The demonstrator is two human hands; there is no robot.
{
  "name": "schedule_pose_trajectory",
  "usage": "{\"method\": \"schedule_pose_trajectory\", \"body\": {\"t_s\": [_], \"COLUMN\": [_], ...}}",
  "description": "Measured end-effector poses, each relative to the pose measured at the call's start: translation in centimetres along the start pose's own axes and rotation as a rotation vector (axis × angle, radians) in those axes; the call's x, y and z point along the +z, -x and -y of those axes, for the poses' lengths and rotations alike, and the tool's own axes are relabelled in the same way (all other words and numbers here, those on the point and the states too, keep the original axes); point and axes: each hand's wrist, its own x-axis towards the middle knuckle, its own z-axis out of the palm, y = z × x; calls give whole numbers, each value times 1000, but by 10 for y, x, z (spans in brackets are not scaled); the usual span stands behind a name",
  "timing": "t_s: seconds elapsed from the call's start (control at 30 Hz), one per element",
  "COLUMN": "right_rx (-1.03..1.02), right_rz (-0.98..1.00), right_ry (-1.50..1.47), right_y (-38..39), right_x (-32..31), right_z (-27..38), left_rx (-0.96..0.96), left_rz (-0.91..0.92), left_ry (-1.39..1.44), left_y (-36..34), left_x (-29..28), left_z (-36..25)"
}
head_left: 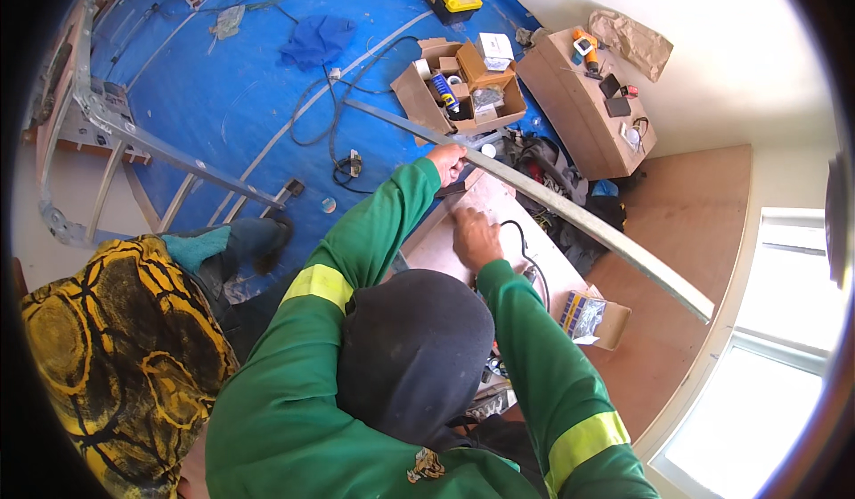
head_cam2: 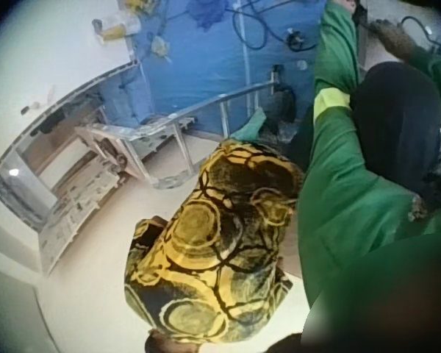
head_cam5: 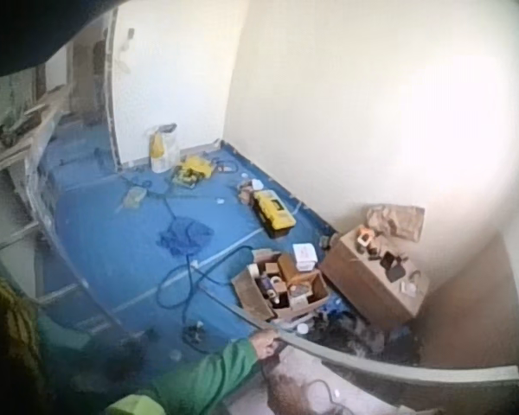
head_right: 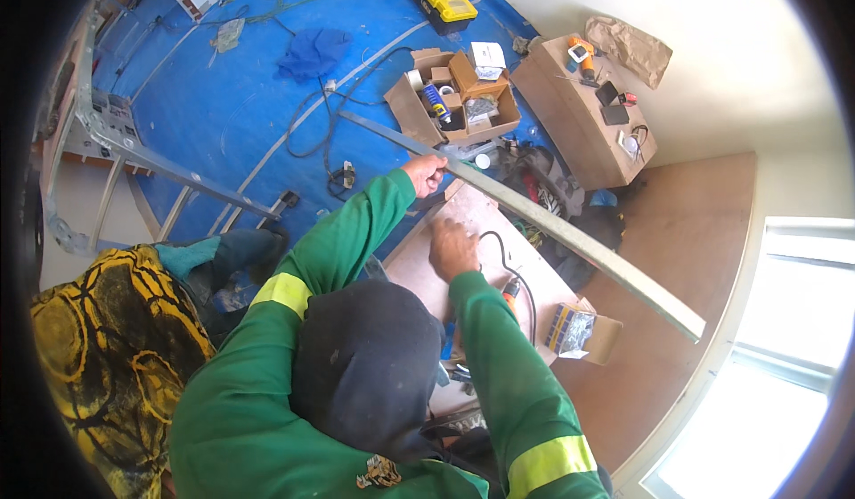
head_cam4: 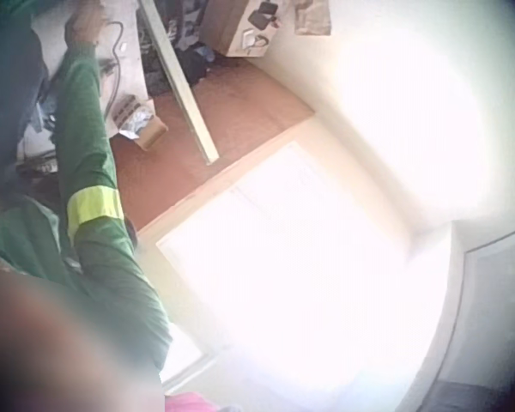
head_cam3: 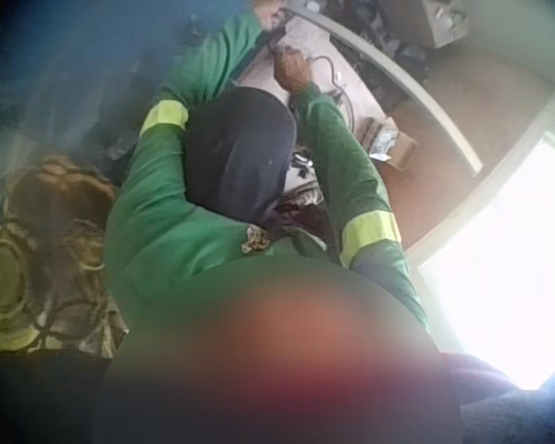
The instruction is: The person uses a corded drill to fasten metal strips to a ceiling framework, then uses a staple gun to secure additional strips. The person repeatedly positions and fastens metal strips along the ceiling grid.
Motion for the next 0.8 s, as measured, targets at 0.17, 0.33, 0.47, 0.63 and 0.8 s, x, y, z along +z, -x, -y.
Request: {"method": "schedule_pose_trajectory", "body": {"t_s": [0.17, 0.33, 0.47, 0.63, 0.8], "right_rx": [-535, -454, -221, -171, -379], "right_rz": [32, 215, 259, 187, 186], "right_ry": [-309, -742, -887, -936, -1054], "right_y": [96, 173, 215, 264, 306], "right_x": [-25, -86, -130, -152, -184], "right_z": [4, -11, -16, -17, -42], "left_rx": [-54, -64, 15, 445, -124], "left_rz": [-11, -105, -20, -615, -472], "left_ry": [18, 55, 44, -1561, -946], "left_y": [17, 38, 49, 83, 81], "left_x": [-7, -29, -43, -89, -175], "left_z": [2, 38, 56, 82, 89]}}
